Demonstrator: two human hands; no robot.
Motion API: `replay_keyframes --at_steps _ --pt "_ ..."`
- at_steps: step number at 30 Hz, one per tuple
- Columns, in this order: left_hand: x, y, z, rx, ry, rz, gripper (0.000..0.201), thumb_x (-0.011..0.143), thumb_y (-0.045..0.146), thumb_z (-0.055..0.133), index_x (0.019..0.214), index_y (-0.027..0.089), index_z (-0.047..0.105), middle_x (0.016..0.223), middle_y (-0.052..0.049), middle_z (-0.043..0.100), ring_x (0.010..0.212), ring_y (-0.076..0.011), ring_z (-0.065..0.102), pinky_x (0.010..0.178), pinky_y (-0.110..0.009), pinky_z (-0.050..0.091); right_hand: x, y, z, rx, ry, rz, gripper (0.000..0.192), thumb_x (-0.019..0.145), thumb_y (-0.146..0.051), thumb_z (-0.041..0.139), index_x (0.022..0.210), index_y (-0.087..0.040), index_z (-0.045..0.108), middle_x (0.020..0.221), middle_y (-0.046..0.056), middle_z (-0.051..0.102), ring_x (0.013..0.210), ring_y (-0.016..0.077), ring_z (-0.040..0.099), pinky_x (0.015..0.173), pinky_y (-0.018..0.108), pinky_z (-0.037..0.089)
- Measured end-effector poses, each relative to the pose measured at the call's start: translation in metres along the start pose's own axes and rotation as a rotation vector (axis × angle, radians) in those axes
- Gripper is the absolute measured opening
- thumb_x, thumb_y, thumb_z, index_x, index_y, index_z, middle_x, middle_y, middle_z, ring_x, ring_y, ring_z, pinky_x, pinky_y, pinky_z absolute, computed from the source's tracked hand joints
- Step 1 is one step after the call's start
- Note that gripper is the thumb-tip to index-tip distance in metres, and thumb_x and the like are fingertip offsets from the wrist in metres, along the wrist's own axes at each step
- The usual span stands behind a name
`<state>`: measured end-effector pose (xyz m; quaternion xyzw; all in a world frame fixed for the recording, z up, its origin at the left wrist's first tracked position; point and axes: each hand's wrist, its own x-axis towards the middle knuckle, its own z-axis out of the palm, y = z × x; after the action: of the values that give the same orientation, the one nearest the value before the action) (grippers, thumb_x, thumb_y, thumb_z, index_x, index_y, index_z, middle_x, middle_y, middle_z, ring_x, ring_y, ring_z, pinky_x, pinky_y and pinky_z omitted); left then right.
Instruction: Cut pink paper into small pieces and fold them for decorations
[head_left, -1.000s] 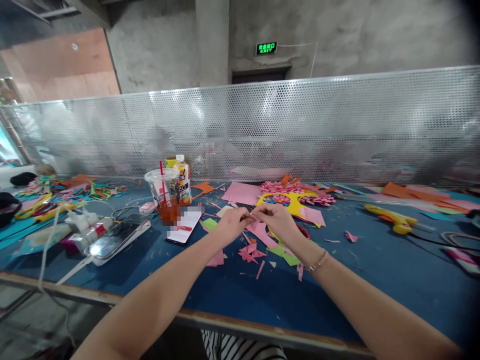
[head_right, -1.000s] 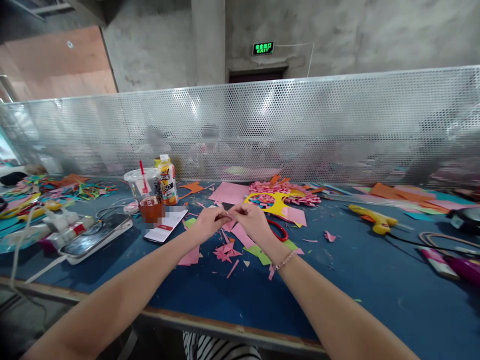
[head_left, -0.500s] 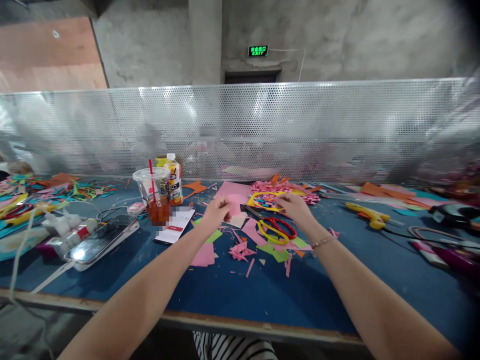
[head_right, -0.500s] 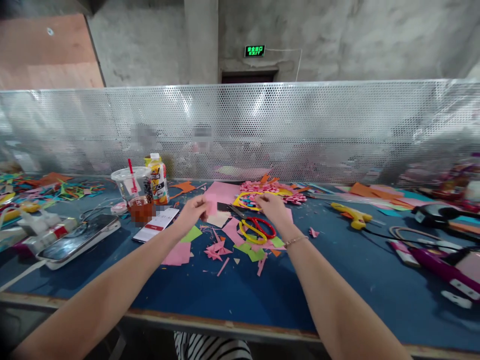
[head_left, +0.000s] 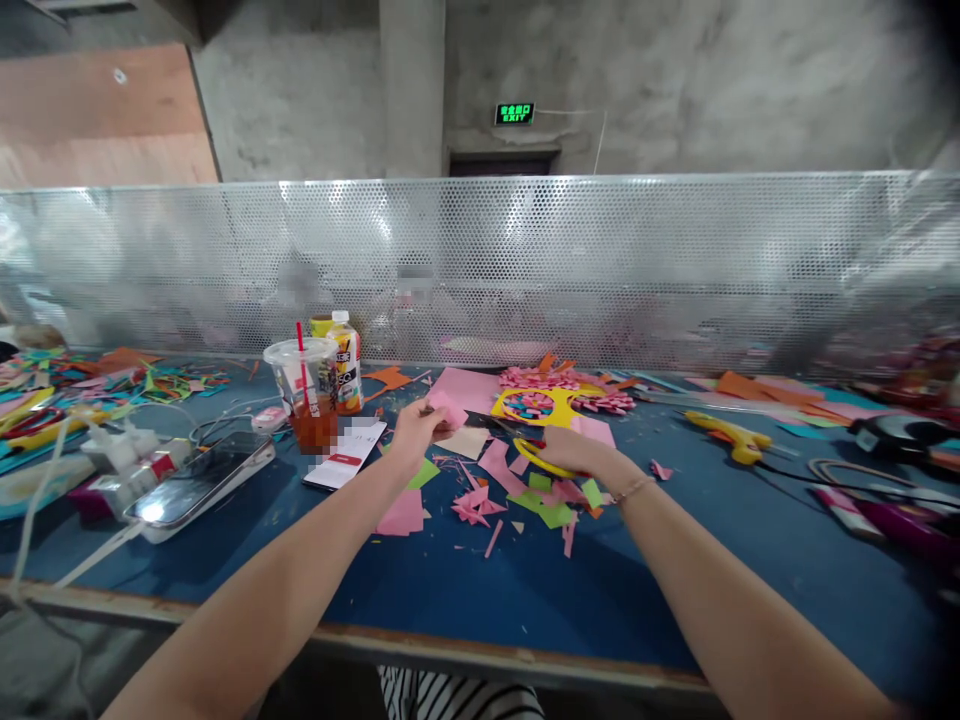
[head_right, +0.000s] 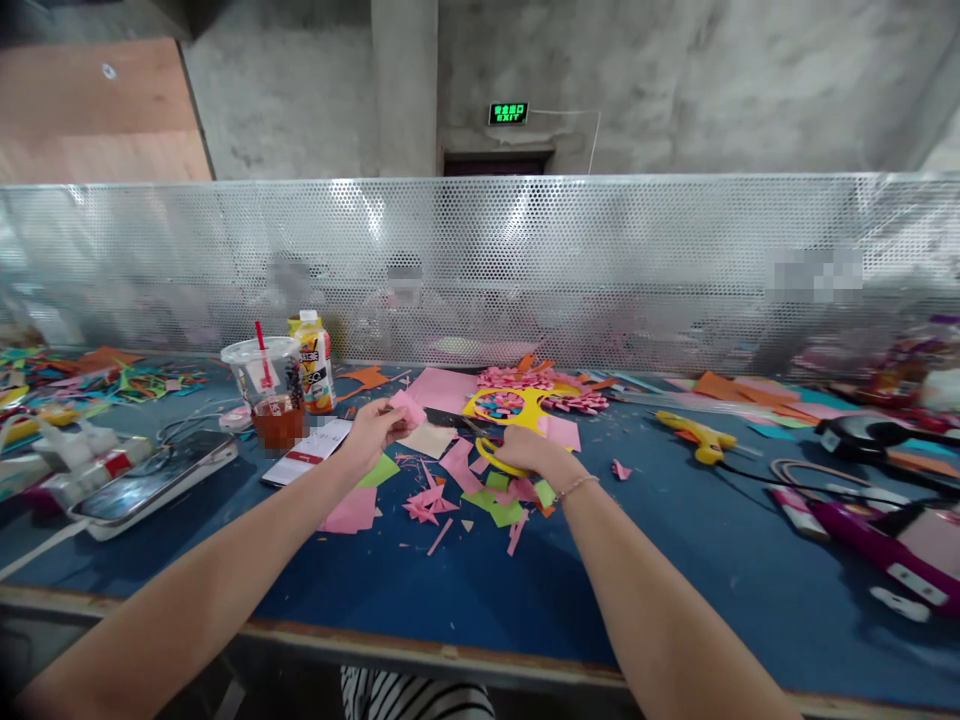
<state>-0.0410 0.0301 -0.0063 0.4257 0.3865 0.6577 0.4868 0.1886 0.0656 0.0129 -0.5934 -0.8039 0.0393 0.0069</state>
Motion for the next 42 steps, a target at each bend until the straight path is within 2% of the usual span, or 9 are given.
replay_keyframes --at_steps 4,8,11,14,21,25,31,37,42 --pt "-0.002 0.002 0.003 -0.039 -0.017 -0.012 0.018 0.069 0.024 0.061 0.077 0.015 0.047 0.061 -0.003 0.062 0.057 -0.0136 0.063 0.064 -0.03 0.052 0.001 0.006 -0.005 0.101 0.271 0.026 0.028 0.072 -0.043 0.054 0.076 -0.016 0.059 0.073 0.014 0.064 0.067 0.0232 0.06 0.055 0.029 0.038" --pt "-0.001 0.005 0.004 -0.078 0.014 0.023 0.022 0.068 0.016 0.061 0.08 0.016 0.043 0.067 -0.002 0.063 0.061 -0.0138 0.065 0.069 -0.033 0.053 0.009 -0.007 0.001 0.501 0.592 -0.129 0.036 0.07 -0.041 0.058 0.094 -0.017 0.047 0.086 0.01 0.06 0.074 0.021 0.059 0.059 0.029 0.042" --pt "-0.001 0.007 0.004 -0.092 -0.002 0.052 0.033 0.059 0.009 0.067 0.08 0.016 0.043 0.067 -0.001 0.063 0.059 -0.0129 0.064 0.069 -0.031 0.052 0.017 -0.025 0.016 0.883 0.52 -0.258 0.043 0.066 -0.044 0.06 0.095 -0.021 0.038 0.075 0.0 0.055 0.061 0.0147 0.054 0.055 0.028 0.043" --pt "-0.003 0.01 0.005 -0.104 -0.023 0.073 0.037 0.056 0.011 0.069 0.083 0.016 0.044 0.066 -0.001 0.064 0.058 -0.0134 0.064 0.063 -0.028 0.052 0.016 -0.041 0.026 1.025 0.429 -0.266 0.045 0.061 -0.044 0.065 0.088 -0.021 0.036 0.069 -0.004 0.05 0.061 0.013 0.052 0.058 0.029 0.043" --pt "-0.007 0.014 0.005 0.003 -0.034 0.126 0.036 0.058 0.03 0.072 0.08 0.016 0.047 0.059 0.002 0.06 0.05 -0.0115 0.06 0.052 -0.023 0.047 -0.002 -0.053 0.017 0.972 0.314 -0.347 0.033 0.066 -0.04 0.061 0.081 -0.021 0.038 0.072 -0.003 0.048 0.068 0.0118 0.049 0.065 0.028 0.043" --pt "-0.003 0.011 0.003 -0.055 0.026 0.184 0.032 0.058 0.03 0.071 0.078 0.017 0.051 0.059 0.004 0.058 0.046 -0.0074 0.055 0.052 -0.022 0.046 -0.007 -0.058 0.015 1.071 0.273 -0.327 0.036 0.065 -0.041 0.062 0.08 -0.021 0.037 0.07 -0.005 0.046 0.059 0.0085 0.044 0.053 0.023 0.04" --pt "-0.003 0.009 0.003 -0.118 -0.011 0.243 0.005 0.053 0.017 0.064 0.058 0.014 0.064 0.081 -0.006 0.067 0.079 -0.0157 0.061 0.077 -0.03 0.047 -0.019 -0.07 0.012 1.313 0.172 -0.26 0.037 0.068 -0.045 0.059 0.085 -0.024 0.034 0.064 -0.009 0.042 0.043 0.0038 0.034 0.038 0.017 0.029" --pt "-0.005 0.008 0.002 -0.01 -0.034 0.26 0.023 0.065 0.032 0.056 0.059 0.014 0.068 0.085 -0.01 0.068 0.083 -0.0201 0.061 0.073 -0.03 0.046 -0.017 -0.07 0.01 1.388 0.172 -0.238 0.042 0.063 -0.046 0.063 0.083 -0.024 0.034 0.063 -0.009 0.041 0.041 0.0028 0.033 0.036 0.016 0.028" --pt "-0.004 0.006 0.004 0.187 0.066 0.283 0.024 0.051 0.019 0.071 0.074 0.014 0.067 0.078 -0.006 0.068 0.074 -0.016 0.061 0.075 -0.03 0.046 -0.014 -0.069 0.01 1.266 0.169 -0.208 0.046 0.059 -0.047 0.066 0.081 -0.023 0.034 0.067 -0.007 0.043 0.046 0.0041 0.036 0.039 0.017 0.03"
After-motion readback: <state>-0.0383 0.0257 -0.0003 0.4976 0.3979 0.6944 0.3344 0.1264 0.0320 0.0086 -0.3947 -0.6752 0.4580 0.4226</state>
